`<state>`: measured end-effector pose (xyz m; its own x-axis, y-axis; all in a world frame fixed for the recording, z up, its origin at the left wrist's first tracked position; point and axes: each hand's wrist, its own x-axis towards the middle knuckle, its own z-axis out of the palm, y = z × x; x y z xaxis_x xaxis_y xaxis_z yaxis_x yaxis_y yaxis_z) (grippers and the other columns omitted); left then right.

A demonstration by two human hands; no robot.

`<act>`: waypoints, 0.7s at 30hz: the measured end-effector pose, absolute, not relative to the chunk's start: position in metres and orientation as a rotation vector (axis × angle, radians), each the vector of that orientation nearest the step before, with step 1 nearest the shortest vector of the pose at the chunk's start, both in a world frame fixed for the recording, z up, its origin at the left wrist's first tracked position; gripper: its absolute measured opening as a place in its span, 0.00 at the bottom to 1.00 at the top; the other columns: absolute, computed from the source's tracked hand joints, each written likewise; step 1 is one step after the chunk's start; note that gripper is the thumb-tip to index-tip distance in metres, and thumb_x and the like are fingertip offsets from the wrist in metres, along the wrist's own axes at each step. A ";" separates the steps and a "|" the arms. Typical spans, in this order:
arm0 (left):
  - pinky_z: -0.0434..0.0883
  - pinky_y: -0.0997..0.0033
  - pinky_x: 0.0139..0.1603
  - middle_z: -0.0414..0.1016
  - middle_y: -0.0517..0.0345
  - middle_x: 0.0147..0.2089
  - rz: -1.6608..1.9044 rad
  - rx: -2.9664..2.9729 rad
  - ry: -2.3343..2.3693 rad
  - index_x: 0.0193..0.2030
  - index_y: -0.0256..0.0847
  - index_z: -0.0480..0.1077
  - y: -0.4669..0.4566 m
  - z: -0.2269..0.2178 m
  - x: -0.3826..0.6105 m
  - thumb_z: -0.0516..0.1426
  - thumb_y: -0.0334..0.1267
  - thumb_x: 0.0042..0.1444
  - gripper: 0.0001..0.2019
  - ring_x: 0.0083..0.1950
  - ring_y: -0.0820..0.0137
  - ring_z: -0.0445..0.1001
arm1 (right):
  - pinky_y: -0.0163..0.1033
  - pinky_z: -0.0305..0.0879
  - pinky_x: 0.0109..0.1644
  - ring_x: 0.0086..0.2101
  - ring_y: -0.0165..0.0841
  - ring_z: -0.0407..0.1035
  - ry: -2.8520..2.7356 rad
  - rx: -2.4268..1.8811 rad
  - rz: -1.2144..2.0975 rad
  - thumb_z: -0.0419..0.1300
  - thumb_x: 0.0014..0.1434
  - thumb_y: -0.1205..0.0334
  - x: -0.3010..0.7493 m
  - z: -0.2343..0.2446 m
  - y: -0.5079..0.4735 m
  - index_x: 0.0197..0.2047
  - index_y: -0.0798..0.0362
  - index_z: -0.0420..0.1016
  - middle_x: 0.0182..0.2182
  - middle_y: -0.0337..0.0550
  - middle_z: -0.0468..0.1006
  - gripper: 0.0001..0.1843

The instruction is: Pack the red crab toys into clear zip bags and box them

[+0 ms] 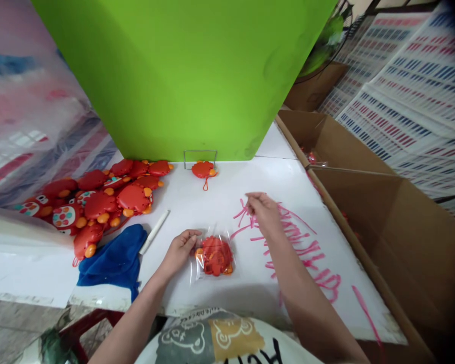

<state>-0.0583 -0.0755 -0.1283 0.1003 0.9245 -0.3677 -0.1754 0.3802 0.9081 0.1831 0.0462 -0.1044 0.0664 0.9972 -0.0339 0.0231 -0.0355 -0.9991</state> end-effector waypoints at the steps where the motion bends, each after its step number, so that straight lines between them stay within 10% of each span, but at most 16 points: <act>1: 0.67 0.73 0.32 0.77 0.56 0.31 0.969 0.790 1.162 0.45 0.36 0.67 -0.075 -0.129 -0.059 0.59 0.52 0.51 0.22 0.29 0.72 0.73 | 0.31 0.56 0.21 0.18 0.25 0.61 -1.227 -1.303 1.236 0.61 0.48 0.58 0.182 -0.105 0.035 0.34 0.55 0.74 0.19 0.34 0.70 0.11; 14: 0.71 0.66 0.41 0.79 0.48 0.42 1.013 0.619 1.123 0.57 0.37 0.64 -0.075 -0.128 -0.066 0.62 0.48 0.50 0.30 0.38 0.65 0.77 | 0.34 0.61 0.29 0.24 0.27 0.66 -1.449 -1.230 1.581 0.59 0.49 0.63 0.166 -0.126 -0.007 0.38 0.54 0.73 0.24 0.35 0.74 0.11; 21: 0.68 0.73 0.29 0.74 0.57 0.26 1.074 0.574 1.075 0.27 0.37 0.68 -0.073 -0.129 -0.067 0.57 0.33 0.45 0.02 0.26 0.71 0.72 | 0.34 0.63 0.31 0.25 0.28 0.67 -1.390 -1.259 1.596 0.58 0.47 0.63 0.177 -0.125 -0.012 0.27 0.55 0.74 0.23 0.39 0.75 0.06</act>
